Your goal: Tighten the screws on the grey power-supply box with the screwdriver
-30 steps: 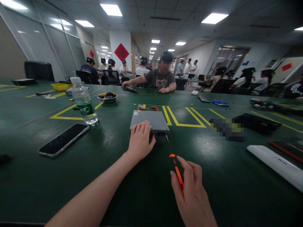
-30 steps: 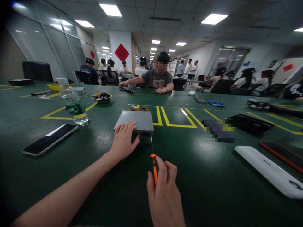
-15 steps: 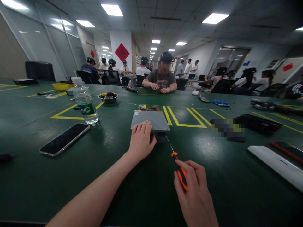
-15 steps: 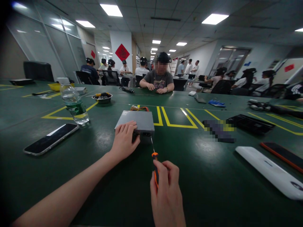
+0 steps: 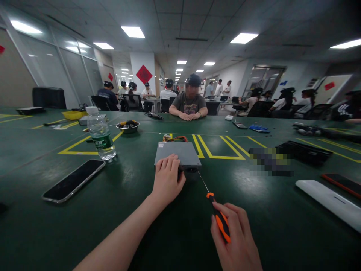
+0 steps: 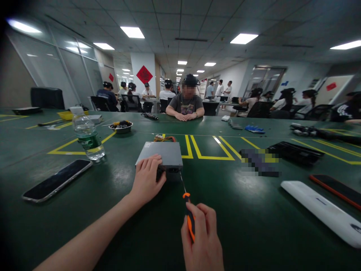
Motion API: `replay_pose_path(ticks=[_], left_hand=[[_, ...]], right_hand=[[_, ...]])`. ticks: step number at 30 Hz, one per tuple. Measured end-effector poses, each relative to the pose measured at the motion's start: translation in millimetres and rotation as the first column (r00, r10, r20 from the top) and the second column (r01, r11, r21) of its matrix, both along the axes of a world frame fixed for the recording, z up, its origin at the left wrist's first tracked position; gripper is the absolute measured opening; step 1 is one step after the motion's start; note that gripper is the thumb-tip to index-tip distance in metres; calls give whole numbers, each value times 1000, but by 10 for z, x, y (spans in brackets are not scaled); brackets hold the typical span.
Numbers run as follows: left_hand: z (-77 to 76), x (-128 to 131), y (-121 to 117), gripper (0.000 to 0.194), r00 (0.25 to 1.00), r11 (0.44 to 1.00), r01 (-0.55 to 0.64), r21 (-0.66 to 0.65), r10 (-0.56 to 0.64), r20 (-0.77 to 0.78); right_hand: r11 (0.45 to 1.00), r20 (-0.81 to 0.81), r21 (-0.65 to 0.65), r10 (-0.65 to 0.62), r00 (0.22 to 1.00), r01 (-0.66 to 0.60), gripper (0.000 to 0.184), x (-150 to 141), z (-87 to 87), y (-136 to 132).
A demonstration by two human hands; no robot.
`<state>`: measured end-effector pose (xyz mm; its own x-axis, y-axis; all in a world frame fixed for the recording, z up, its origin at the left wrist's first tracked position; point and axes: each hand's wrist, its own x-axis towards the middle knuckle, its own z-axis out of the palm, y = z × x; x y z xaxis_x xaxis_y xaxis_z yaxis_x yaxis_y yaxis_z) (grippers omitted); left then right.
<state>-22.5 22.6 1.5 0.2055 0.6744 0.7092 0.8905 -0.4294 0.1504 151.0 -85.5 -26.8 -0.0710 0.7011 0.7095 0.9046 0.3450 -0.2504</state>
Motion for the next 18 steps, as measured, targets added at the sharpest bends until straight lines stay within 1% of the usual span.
replay_pose_path(ticks=[5,10,13,15,18], left_hand=[[-9,4,11,23,1000,1000,1,1,-1,-2],[-21,-2,14,24,1000,1000,-1,-15,1,-11],[-18,-2,13,24,1000,1000,-2,-23,2,-11],[-14,-1,12,23,1000,1000,1,-22,-1,-11],[-12,-1,14,22,1000,1000,7,-18,-7,-11]], right_hand=[[1000,-15,-17,-24,1000,23,28,-2,-6,-19],[999,-26,-42,-24,999,23,30,10,47,-54],[996,-32,-73,-56,998,54,31,-32,82,-48],[993,-31,-93,-78,996,75,35,-75,97,-30],[991,-11,-81,-112,994,111,40,-113,109,-8]])
